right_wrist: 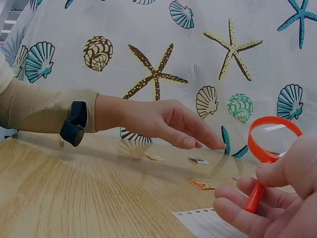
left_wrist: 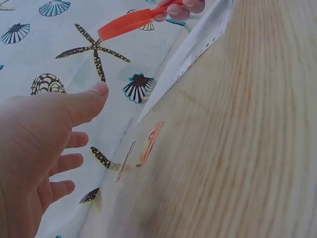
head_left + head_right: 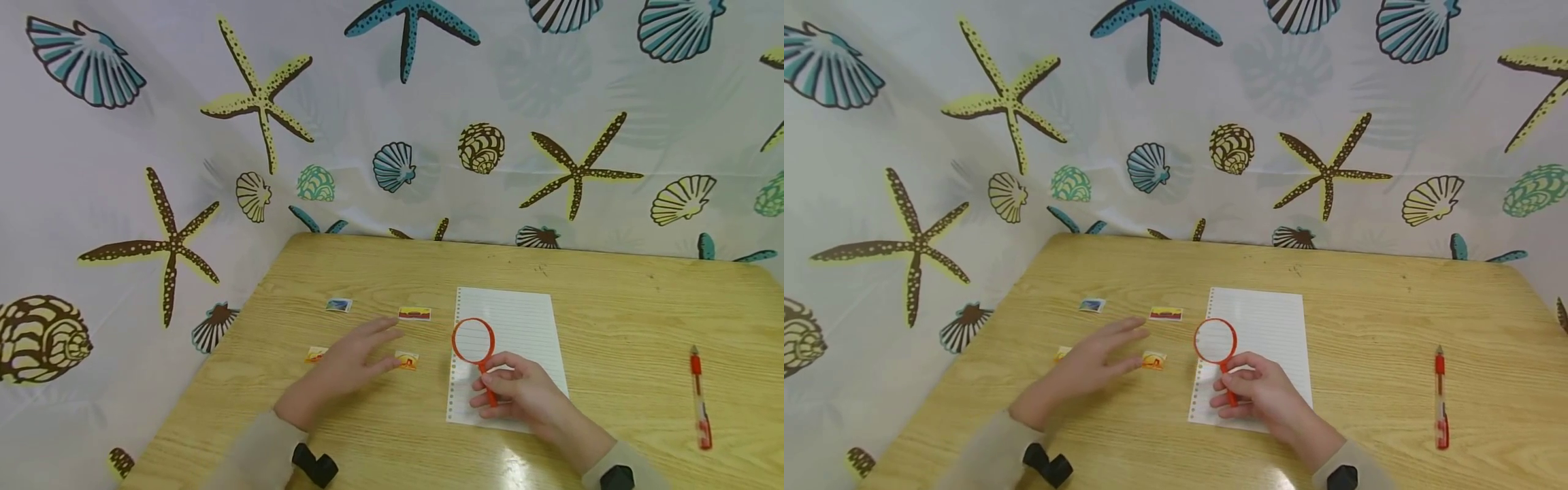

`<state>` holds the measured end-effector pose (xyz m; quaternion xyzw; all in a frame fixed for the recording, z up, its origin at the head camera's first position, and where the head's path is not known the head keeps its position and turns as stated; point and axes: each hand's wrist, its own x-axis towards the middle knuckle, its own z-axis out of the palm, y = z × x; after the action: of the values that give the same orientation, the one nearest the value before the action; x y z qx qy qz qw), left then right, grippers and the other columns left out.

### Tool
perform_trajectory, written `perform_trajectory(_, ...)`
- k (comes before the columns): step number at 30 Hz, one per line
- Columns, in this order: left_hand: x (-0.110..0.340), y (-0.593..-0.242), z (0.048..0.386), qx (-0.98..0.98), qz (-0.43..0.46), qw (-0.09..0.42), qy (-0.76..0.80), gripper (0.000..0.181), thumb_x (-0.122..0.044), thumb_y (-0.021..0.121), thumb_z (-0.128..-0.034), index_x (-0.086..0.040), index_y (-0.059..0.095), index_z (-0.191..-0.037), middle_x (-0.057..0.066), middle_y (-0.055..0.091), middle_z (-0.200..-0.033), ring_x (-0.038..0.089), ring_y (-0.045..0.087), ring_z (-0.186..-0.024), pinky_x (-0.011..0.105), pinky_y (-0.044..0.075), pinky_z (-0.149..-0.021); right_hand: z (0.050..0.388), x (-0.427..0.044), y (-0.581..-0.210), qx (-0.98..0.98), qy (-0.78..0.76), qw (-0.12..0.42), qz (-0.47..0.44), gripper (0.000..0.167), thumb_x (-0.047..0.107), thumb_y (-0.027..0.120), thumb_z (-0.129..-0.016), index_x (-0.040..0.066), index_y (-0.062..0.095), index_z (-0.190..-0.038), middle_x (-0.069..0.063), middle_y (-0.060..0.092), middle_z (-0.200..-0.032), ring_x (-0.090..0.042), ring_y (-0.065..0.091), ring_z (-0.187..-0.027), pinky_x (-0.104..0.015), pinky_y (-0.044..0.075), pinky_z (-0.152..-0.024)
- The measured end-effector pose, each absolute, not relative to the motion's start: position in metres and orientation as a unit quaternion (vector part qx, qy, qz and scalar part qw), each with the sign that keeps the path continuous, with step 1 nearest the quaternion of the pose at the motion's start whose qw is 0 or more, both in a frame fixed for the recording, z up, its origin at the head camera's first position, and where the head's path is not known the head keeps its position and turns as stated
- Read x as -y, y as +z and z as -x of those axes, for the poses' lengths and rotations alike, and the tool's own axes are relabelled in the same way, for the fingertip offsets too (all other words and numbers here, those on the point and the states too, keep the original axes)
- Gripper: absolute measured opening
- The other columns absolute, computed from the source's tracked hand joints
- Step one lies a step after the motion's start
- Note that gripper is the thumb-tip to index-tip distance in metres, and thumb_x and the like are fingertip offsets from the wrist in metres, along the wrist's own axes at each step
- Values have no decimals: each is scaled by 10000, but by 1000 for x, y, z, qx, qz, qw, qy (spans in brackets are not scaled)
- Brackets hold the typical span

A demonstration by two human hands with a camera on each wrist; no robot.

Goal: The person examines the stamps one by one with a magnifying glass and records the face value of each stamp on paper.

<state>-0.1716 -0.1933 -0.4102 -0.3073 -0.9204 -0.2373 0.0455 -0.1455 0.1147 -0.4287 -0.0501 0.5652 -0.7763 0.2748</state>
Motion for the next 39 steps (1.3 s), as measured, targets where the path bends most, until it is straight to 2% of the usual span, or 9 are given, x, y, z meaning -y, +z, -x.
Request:
perform_trajectory(8, 167, -413, 174, 918, 336, 28, -208, 487, -401, 594, -902, -127, 554, -1303, 56, 404, -1430, 213, 340, -1324, 394, 313, -1062, 145, -137, -428, -560, -786, 257, 48, 136, 64, 606, -899, 63, 504, -989, -127, 650, -905, -314, 669, -829, -452, 539, -754)
perform_trajectory(15, 148, -417, 175, 900, 380, 22, -212, 466, -348, 607, -907, -93, 553, -1293, 93, 430, -1406, 240, 366, -1306, 406, 329, -1050, 144, -160, -425, -564, -789, 242, 30, 135, 60, 597, -904, 77, 509, -1004, -107, 664, -909, -303, 671, -840, -446, 536, -767)
perform_trajectory(24, 125, -419, 174, 898, 396, -11, -191, 486, -388, 571, -920, -129, 523, -1329, 95, 379, -1444, 271, 308, -1339, 403, 263, -1087, 142, -193, -423, -552, -807, 209, 0, 135, 34, 571, -914, 94, 511, -1018, -102, 656, -896, -293, 672, -838, -429, 535, -770)
perform_trajectory(33, 106, -429, 177, 898, 412, -23, -152, 517, -446, 506, -938, -140, 498, -1355, 88, 361, -1456, 291, 275, -1355, 424, 239, -1095, 137, -226, -425, -534, -821, 198, -36, 105, 42, 552, -932, 79, 508, -1021, -132, 650, -935, -285, 670, -855, -427, 524, -800)
perform_trajectory(39, 96, -434, 178, 890, 427, -19, -157, 479, -440, 511, -936, -163, 535, -1327, 94, 384, -1441, 280, 278, -1355, 407, 245, -1096, 136, -252, -425, -534, -823, 183, -63, 157, 50, 561, -930, 67, 487, -1067, -118, 640, -953, -299, 661, -893, -418, 514, -823)
